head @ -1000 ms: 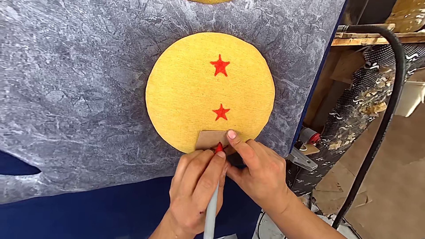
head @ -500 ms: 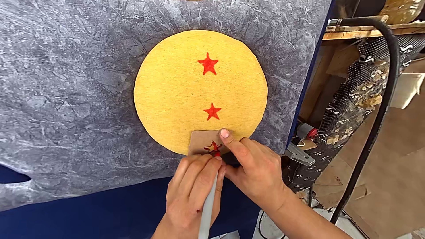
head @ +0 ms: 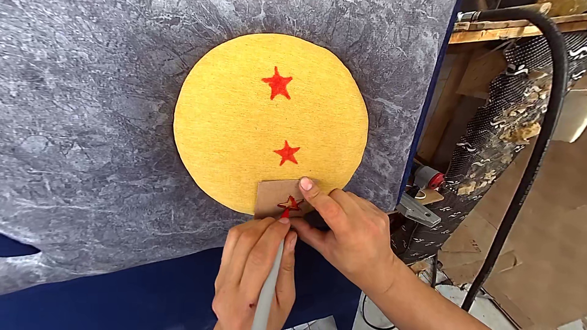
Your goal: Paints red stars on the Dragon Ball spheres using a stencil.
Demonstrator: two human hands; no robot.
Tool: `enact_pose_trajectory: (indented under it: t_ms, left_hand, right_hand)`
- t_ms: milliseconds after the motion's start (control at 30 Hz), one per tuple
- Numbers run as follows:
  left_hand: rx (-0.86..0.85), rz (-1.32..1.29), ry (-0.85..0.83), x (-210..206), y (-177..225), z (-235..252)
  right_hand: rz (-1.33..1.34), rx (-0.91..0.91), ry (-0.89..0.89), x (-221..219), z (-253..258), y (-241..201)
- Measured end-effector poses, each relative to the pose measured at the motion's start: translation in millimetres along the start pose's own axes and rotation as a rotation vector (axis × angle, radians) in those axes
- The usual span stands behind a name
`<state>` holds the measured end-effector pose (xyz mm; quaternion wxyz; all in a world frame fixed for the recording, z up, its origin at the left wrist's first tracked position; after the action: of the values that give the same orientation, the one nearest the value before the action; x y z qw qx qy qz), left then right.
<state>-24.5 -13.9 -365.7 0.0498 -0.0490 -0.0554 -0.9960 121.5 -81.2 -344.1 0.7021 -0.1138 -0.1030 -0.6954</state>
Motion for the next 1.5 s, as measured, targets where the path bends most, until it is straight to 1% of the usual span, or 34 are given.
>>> enact_pose_trajectory:
  t_ms: [133,267,433,533,667,800,967,1067,1133,1267,1400,1500]
  left_hand:
    - [-0.002,0.002,0.023,-2.4,-0.8,0.3]
    - [0.006,0.006,-0.012,3.4,-0.4,-1.0]
    - [-0.020,0.006,0.026,-2.2,1.9,6.3]
    - [-0.004,0.020,-0.006,1.1,0.6,2.3]
    - [-0.022,0.044,0.016,-1.6,3.4,6.2]
    - [-0.004,0.036,-0.012,1.8,2.1,2.1]
    - [-0.014,0.000,0.032,-5.3,5.8,5.5]
    - [0.023,-0.014,0.003,-2.8,4.2,5.7]
    - [0.041,-0.013,0.028,-3.6,4.5,3.1]
    - [-0.011,-0.013,0.009,-10.2,9.2,1.8]
    - [0.024,0.007,0.068,-1.3,3.5,3.2]
    - [0.047,-0.009,0.096,-8.3,8.6,-0.4]
  right_hand:
    - [-0.011,0.007,-0.004,0.3,0.7,0.4]
    - [-0.017,0.003,0.000,0.6,0.5,0.1]
    - [-0.005,0.005,-0.014,0.9,0.5,0.0]
    - [-0.007,0.007,-0.007,0.6,1.9,0.8]
    - [0.001,0.007,-0.013,1.1,1.1,-0.1]
    - [-0.001,0.003,-0.001,0.5,1.9,1.0]
    - [0.003,0.001,-0.007,1.0,-0.2,0.0]
    - [0.000,-0.002,-0.012,1.1,1.1,1.0]
    - [0.002,-0.005,-0.009,0.9,0.4,0.6]
    - [0.011,-0.003,-0.034,1.3,-0.7,1.4]
    - [0.003,-0.010,-0.011,0.1,0.0,0.6]
    - [-0.001,-0.005,-0.013,-0.5,-1.0,1.3]
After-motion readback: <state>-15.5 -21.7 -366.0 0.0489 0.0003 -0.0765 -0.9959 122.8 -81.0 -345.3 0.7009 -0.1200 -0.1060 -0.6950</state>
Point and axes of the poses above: each hand's wrist, its own z-axis towards the middle knuckle, its own x-axis out of the back of the hand, y = z × x, the point moved 4 cm from there along z, towards the middle knuckle, and after that the axes turned 2 degrees about -x, right-handed, at the moved point
